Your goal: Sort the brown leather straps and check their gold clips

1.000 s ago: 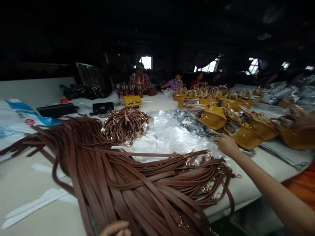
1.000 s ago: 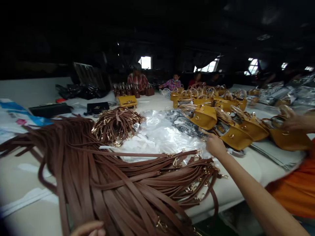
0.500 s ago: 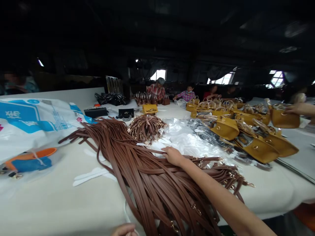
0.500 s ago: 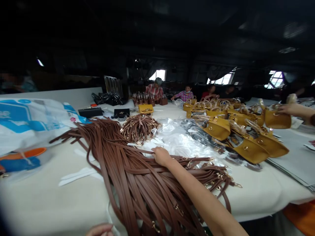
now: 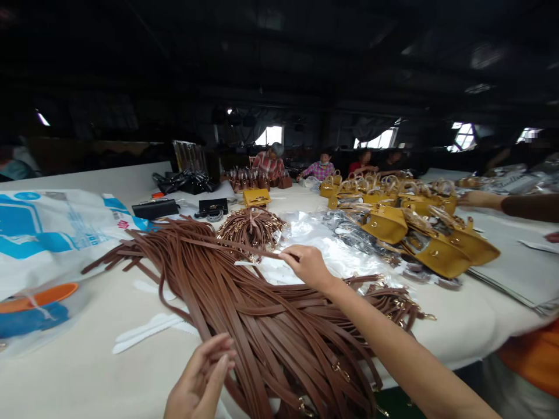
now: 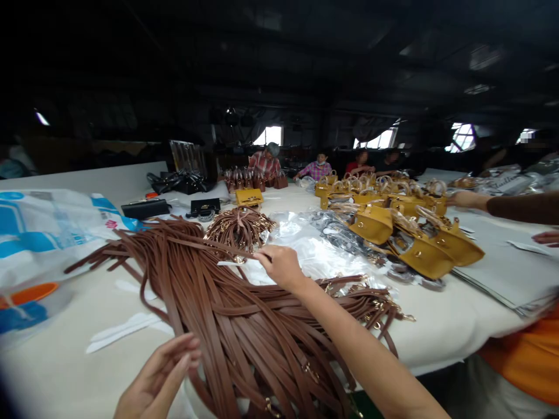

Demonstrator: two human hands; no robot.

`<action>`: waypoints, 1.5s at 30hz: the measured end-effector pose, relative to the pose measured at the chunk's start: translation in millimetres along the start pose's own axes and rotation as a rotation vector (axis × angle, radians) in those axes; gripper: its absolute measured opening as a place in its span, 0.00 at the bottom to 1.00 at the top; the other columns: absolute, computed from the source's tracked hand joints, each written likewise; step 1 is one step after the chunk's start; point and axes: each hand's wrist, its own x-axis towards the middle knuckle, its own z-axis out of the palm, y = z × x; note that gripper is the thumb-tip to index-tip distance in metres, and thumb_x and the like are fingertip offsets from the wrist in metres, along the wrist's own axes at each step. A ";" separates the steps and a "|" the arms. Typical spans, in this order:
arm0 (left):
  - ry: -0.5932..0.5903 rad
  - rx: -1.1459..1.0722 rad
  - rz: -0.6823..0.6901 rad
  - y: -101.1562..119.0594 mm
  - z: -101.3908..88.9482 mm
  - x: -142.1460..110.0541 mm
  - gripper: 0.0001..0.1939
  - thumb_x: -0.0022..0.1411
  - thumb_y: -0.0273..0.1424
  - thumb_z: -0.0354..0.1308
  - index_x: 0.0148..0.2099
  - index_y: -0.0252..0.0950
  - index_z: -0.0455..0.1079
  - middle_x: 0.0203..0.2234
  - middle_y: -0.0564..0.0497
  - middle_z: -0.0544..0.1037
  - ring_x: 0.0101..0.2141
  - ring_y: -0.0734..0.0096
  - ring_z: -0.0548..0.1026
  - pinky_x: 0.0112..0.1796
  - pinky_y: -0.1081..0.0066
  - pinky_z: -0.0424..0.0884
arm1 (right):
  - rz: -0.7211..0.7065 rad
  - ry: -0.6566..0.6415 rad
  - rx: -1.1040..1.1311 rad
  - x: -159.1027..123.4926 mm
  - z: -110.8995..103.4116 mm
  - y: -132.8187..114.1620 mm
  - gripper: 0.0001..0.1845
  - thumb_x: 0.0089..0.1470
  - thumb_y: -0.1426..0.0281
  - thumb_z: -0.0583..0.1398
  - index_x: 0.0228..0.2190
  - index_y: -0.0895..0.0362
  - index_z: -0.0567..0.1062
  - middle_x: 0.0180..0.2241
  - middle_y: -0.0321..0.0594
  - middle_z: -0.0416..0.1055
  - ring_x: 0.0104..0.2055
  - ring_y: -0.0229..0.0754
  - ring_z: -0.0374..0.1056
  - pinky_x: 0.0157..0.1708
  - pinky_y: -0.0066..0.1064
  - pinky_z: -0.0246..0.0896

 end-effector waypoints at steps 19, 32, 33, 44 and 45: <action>-0.004 1.053 0.718 1.8 80.9 395.2 0.28 0.60 0.38 0.53 0.58 0.24 0.64 0.51 0.30 0.69 0.53 0.39 0.67 0.55 0.47 0.66 | 0.136 -0.203 -0.210 163.0 69.8 108.0 0.19 0.62 0.71 0.51 0.48 0.51 0.77 0.52 0.39 0.74 0.51 0.43 0.70 0.49 0.30 0.62; 0.036 1.141 0.903 -62.1 78.9 398.8 0.12 0.68 0.26 0.45 0.48 0.30 0.68 0.43 0.40 0.73 0.47 0.51 0.68 0.51 0.55 0.67 | 0.069 -0.255 -0.369 247.0 148.0 145.0 0.20 0.64 0.74 0.48 0.51 0.63 0.74 0.58 0.55 0.64 0.55 0.51 0.63 0.54 0.40 0.61; 0.044 1.148 0.909 -61.7 79.5 397.8 0.13 0.68 0.25 0.45 0.49 0.30 0.68 0.43 0.40 0.73 0.47 0.51 0.68 0.51 0.55 0.66 | 0.044 -0.258 -0.381 243.6 146.5 138.8 0.21 0.63 0.77 0.47 0.51 0.65 0.74 0.58 0.57 0.63 0.56 0.52 0.62 0.54 0.40 0.61; 0.025 1.302 0.871 -55.1 81.6 384.4 0.20 0.66 0.21 0.41 0.54 0.28 0.68 0.47 0.37 0.72 0.49 0.48 0.68 0.49 0.56 0.68 | 0.198 -0.309 -0.200 148.3 15.2 122.7 0.15 0.60 0.71 0.53 0.35 0.61 0.79 0.31 0.46 0.77 0.36 0.44 0.72 0.41 0.37 0.67; 0.007 1.310 0.865 -53.0 82.0 383.1 0.20 0.66 0.21 0.40 0.54 0.27 0.68 0.47 0.37 0.72 0.48 0.47 0.68 0.48 0.55 0.68 | 0.243 -0.327 -0.150 137.3 6.3 121.4 0.17 0.62 0.71 0.50 0.37 0.61 0.79 0.29 0.44 0.75 0.30 0.40 0.70 0.34 0.32 0.67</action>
